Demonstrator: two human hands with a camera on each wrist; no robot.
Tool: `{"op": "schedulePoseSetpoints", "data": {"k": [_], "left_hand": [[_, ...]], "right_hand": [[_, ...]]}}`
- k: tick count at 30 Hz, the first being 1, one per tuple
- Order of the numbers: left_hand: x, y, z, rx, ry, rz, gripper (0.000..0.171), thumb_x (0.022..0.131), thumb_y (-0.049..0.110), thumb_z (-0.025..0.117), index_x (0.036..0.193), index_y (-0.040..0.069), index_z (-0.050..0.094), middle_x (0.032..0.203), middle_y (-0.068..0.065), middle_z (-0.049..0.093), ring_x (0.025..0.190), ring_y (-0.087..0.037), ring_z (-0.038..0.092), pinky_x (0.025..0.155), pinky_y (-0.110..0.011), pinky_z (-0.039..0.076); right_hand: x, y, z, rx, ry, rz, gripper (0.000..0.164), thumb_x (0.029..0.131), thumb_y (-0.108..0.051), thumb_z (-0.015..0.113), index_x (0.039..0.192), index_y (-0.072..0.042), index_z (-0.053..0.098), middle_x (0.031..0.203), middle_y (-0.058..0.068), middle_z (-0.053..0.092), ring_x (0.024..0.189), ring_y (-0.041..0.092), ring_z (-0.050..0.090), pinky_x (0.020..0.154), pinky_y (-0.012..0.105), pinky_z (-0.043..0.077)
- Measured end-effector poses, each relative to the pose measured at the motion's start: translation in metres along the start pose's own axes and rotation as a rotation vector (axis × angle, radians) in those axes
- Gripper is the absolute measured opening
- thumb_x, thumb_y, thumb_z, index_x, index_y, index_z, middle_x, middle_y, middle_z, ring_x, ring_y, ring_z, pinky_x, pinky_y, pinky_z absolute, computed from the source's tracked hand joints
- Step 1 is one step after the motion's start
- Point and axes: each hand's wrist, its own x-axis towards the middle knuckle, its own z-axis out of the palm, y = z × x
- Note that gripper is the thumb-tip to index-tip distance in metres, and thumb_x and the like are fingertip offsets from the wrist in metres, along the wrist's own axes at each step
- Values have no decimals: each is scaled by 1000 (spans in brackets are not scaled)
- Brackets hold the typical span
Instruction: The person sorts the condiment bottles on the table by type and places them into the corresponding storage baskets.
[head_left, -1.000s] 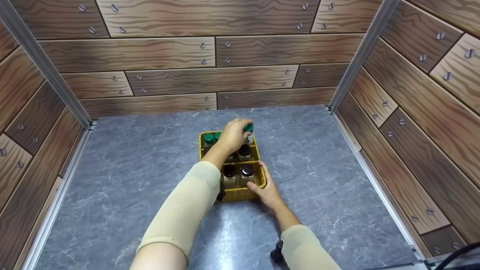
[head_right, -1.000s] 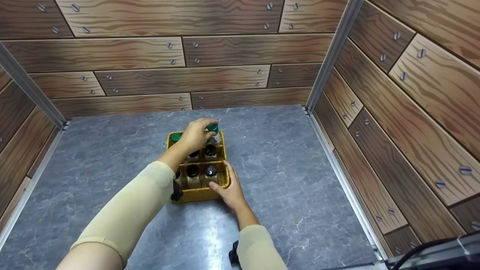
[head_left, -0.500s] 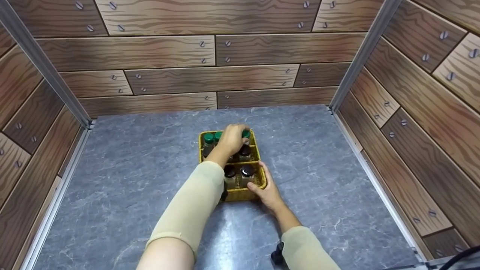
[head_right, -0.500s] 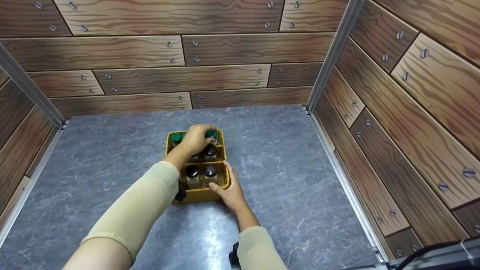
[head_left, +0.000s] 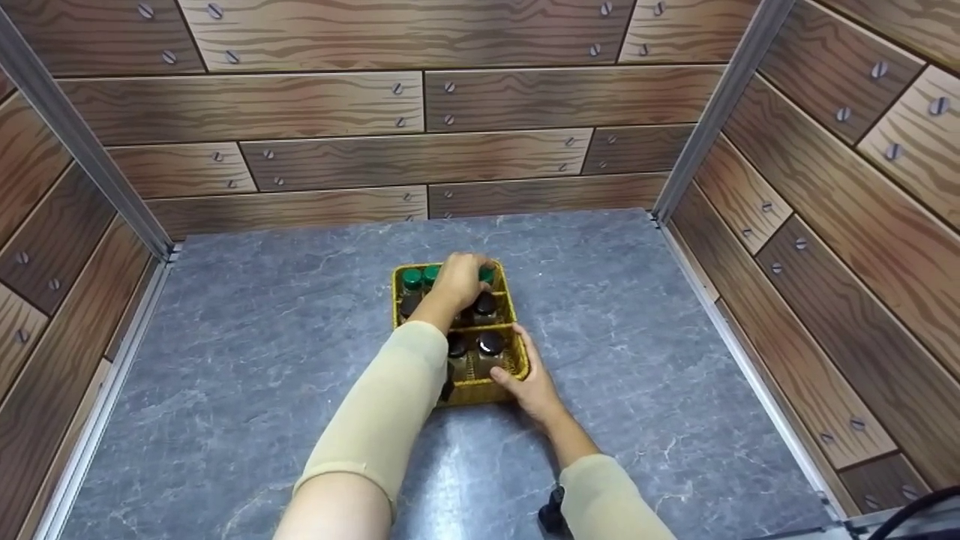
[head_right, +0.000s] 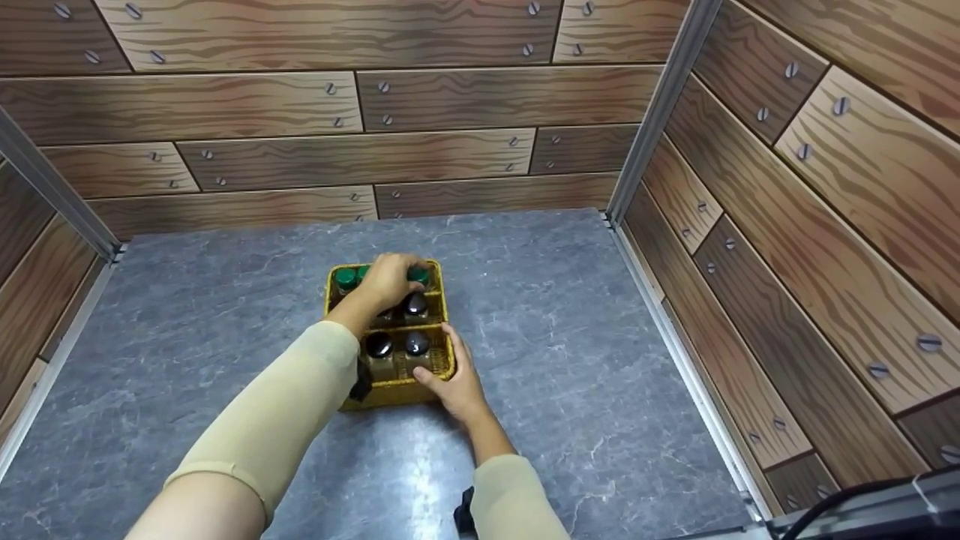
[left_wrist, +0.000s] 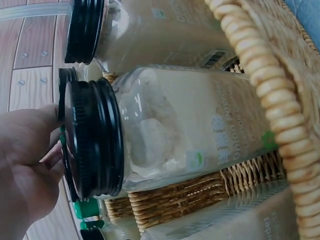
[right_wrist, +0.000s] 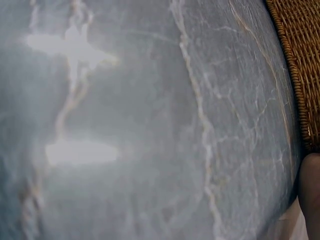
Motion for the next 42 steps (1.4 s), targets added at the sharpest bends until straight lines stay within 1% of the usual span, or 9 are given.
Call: {"op": "schedulePoseSetpoints", "data": {"k": [2,8,11,19,23,27,31,36,42], "left_hand": [[0,-3,2,-9,12,-6,41,102,29,78,142,26,72,145,-4,73,140,-31,64,114,-49,56],[-31,17,-22,-15,8,-10,41,102,25,77,143,24,73,148,-5,71,145,-32,60,121,-50,51],[-37,21,-28,0,1,15,42,104,24,75,145,23,71,149,-5,70,146,-33,60,122,-49,50],[-44,10,-46,-15,40,40,43,110,24,64,153,19,63,151,-8,68,136,-30,67,118,-47,53],[-53,3,-53,-28,101,29,39,114,28,57,152,19,63,155,-7,66,149,-31,57,127,-50,45],[-64,-4,-57,-57,186,26,35,116,21,52,147,16,66,156,-10,64,151,-33,54,131,-51,39],[-75,-9,-60,-79,291,20,33,115,18,50,142,15,70,155,-11,63,147,-36,55,126,-51,43],[-94,-14,-57,-105,425,22,31,111,16,56,136,13,73,155,-11,63,144,-40,57,122,-55,46],[-124,-23,-42,-91,440,-51,36,108,18,61,143,15,69,164,-11,55,151,-39,51,127,-58,41]], "right_hand": [[0,0,1,-8,-3,1,95,94,-12,84,171,-17,29,172,23,38,141,31,56,112,22,50],[-1,0,1,-28,-8,19,94,95,-8,81,171,-17,28,173,21,38,142,27,54,113,19,48],[-1,1,1,-40,-10,17,94,95,-7,81,171,-15,27,173,23,37,142,30,54,112,21,49],[8,4,8,-22,-14,26,94,94,-8,82,171,-17,29,171,22,39,144,32,53,114,22,48],[13,7,11,-14,-22,33,95,94,-9,83,171,-18,29,171,21,40,144,32,53,111,21,50],[20,10,12,-14,-29,37,94,94,-7,83,171,-18,30,170,21,41,142,30,54,109,21,51],[28,13,10,-5,-38,43,95,94,-6,82,171,-18,29,170,21,41,141,30,54,107,21,53],[33,14,3,-7,-42,62,97,94,-6,81,172,-20,25,171,21,39,144,31,52,111,22,49],[32,12,-9,-40,-60,63,100,96,-8,81,174,-20,20,175,21,35,149,33,48,122,33,43]]}}
